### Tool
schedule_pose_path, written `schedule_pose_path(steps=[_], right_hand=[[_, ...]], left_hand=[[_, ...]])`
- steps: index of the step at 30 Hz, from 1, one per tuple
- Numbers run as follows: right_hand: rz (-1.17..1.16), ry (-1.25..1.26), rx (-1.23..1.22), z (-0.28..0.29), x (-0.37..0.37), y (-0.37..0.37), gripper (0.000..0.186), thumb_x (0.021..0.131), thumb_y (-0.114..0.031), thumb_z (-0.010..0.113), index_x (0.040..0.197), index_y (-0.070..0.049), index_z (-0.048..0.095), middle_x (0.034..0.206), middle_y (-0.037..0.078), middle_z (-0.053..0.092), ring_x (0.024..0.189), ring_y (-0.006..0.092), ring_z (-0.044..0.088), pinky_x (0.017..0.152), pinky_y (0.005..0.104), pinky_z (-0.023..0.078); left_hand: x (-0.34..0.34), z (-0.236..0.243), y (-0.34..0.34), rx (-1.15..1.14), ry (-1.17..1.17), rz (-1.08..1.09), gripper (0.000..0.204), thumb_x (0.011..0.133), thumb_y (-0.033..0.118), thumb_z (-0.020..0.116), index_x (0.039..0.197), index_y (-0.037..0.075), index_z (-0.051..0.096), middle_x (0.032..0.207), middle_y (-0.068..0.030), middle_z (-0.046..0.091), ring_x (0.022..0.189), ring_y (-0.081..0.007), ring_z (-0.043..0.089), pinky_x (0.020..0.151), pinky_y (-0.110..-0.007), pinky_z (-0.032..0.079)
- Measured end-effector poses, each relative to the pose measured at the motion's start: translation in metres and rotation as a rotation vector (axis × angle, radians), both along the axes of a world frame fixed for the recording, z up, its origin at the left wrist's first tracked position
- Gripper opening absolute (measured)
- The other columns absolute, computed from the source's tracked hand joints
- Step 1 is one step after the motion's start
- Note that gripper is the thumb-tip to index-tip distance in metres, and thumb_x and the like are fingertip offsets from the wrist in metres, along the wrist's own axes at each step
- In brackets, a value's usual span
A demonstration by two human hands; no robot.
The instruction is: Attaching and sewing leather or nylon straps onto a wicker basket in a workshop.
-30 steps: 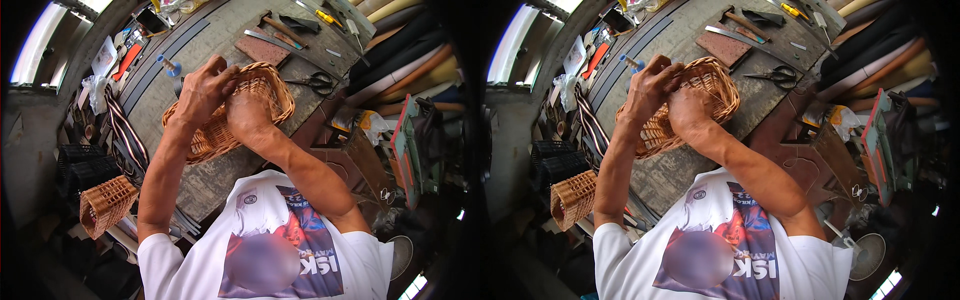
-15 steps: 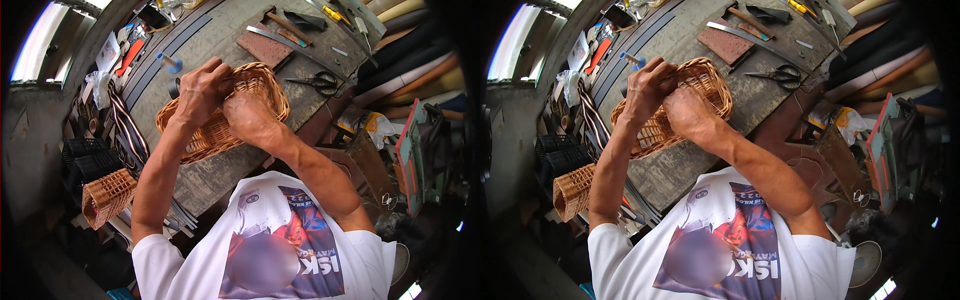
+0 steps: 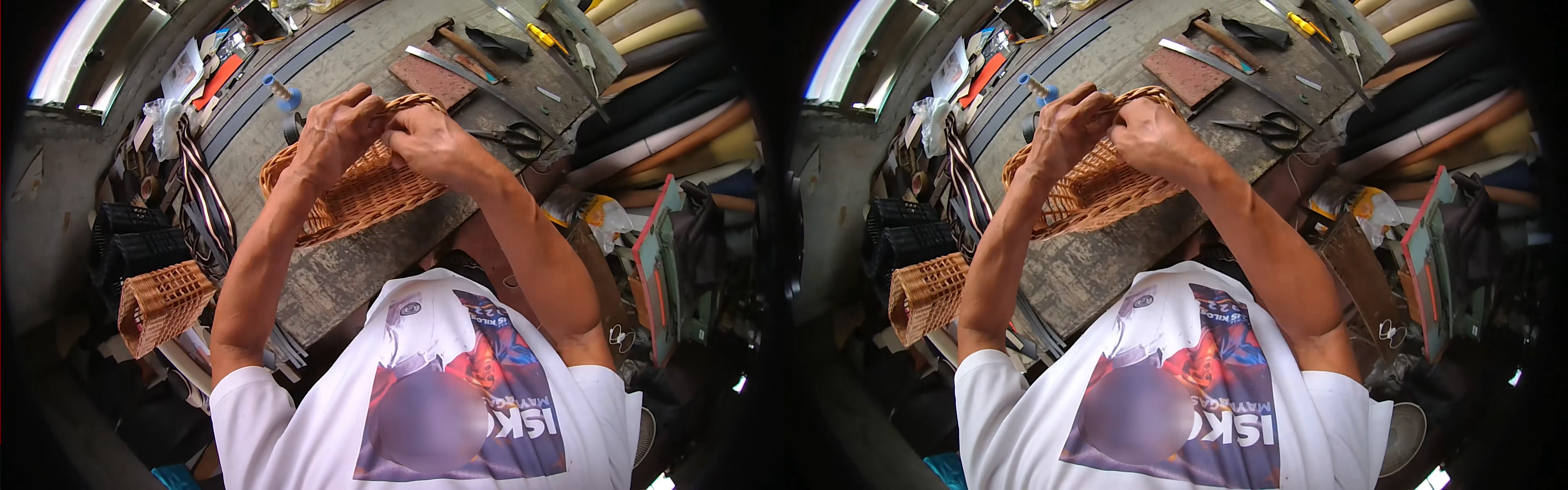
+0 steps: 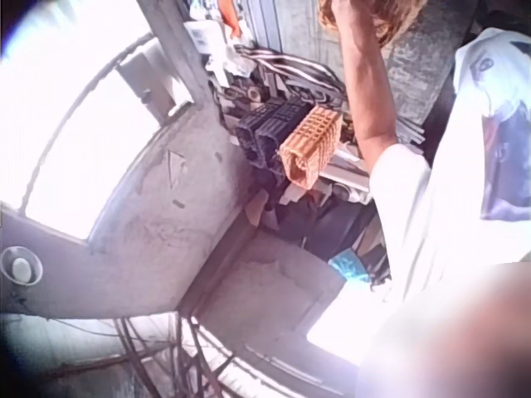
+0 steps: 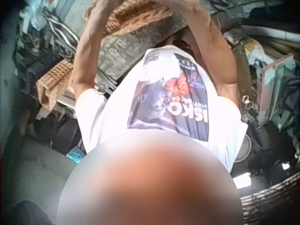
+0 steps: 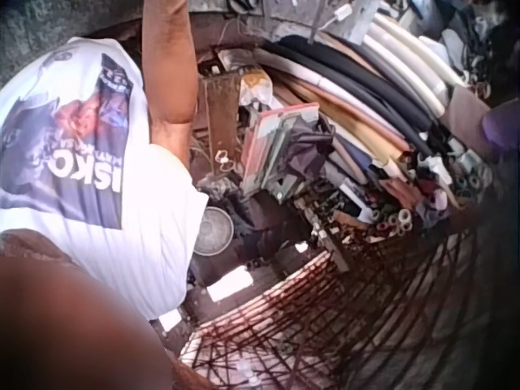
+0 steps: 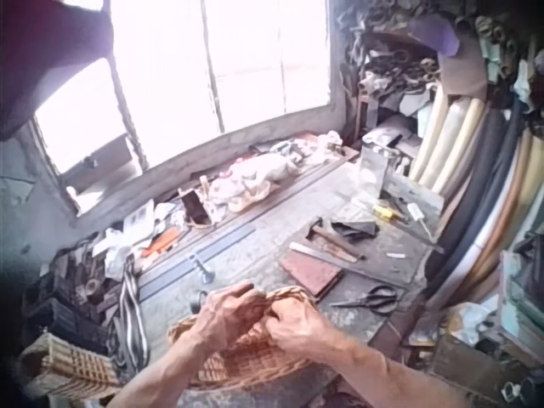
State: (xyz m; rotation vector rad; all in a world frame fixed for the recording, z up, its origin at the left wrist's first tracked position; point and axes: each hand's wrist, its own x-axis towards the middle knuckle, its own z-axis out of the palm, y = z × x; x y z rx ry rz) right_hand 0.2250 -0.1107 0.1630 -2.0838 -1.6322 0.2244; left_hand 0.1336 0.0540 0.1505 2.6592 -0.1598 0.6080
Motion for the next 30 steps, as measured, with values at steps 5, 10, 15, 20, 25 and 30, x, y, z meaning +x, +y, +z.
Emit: schedule_pose_path(steps=[5,10,15,20,25,30], right_hand=[[-0.225,1.467,0.14,0.052,0.025,0.001,0.02,0.097,-0.012,0.046,0.1,0.003,0.059,0.057,-0.008,0.037,0.045,-0.0006,0.031,0.037,0.0167,0.025],[-0.043,1.442,0.403,0.111,0.025,-0.015,0.021,0.096,-0.012,0.048,0.105,0.006,0.055,0.057,-0.009,0.031,0.044,-0.001,0.026,0.035,0.0167,0.02],[-0.051,1.953,0.6,0.108,0.037,-0.014,0.023,0.098,-0.009,0.047,0.116,0.004,0.047,0.064,-0.002,0.04,0.043,0.0042,0.027,0.037,0.0199,0.024],[0.031,1.743,0.533,0.114,-0.012,-0.054,0.02,0.096,-0.011,0.049,0.101,0.007,0.054,0.056,-0.009,0.03,0.044,-0.0008,0.024,0.035,0.0174,0.018],[-0.176,1.805,0.267,0.094,-0.052,-0.087,0.019,0.095,-0.013,0.05,0.098,0.005,0.056,0.053,-0.01,0.031,0.042,0.0006,0.024,0.037,0.0181,0.02],[-0.148,1.546,-0.008,0.088,-0.097,-0.1,0.015,0.095,-0.011,0.05,0.095,0.001,0.06,0.061,-0.009,0.041,0.051,-0.0014,0.031,0.045,0.0182,0.026]], left_hand=[[-0.006,-0.002,0.003,0.006,-0.011,-0.002,0.022,0.078,0.01,0.071,0.097,0.005,0.061,0.081,-0.0106,0.052,0.067,-0.0299,0.058,0.059,-0.038,0.046],[-0.003,-0.002,0.0,0.049,-0.026,0.0,0.023,0.077,0.008,0.07,0.097,0.006,0.059,0.082,-0.0107,0.05,0.068,-0.0314,0.057,0.059,-0.04,0.046],[-0.003,-0.002,-0.001,0.093,-0.026,-0.001,0.025,0.076,0.008,0.069,0.099,0.007,0.058,0.084,-0.0102,0.05,0.069,-0.0316,0.057,0.06,-0.04,0.046],[-0.004,-0.006,0.002,0.112,-0.067,0.024,0.024,0.076,0.011,0.07,0.096,0.007,0.058,0.084,-0.0094,0.051,0.069,-0.0305,0.058,0.059,-0.04,0.048],[-0.002,-0.004,-0.007,0.15,-0.067,0.07,0.022,0.076,0.015,0.07,0.089,0.007,0.055,0.082,-0.0094,0.05,0.068,-0.0305,0.059,0.056,-0.04,0.048],[0.003,-0.008,0.0,0.144,-0.064,0.086,0.017,0.079,0.014,0.068,0.088,0.006,0.055,0.083,-0.0106,0.052,0.067,-0.0329,0.058,0.057,-0.041,0.048]])
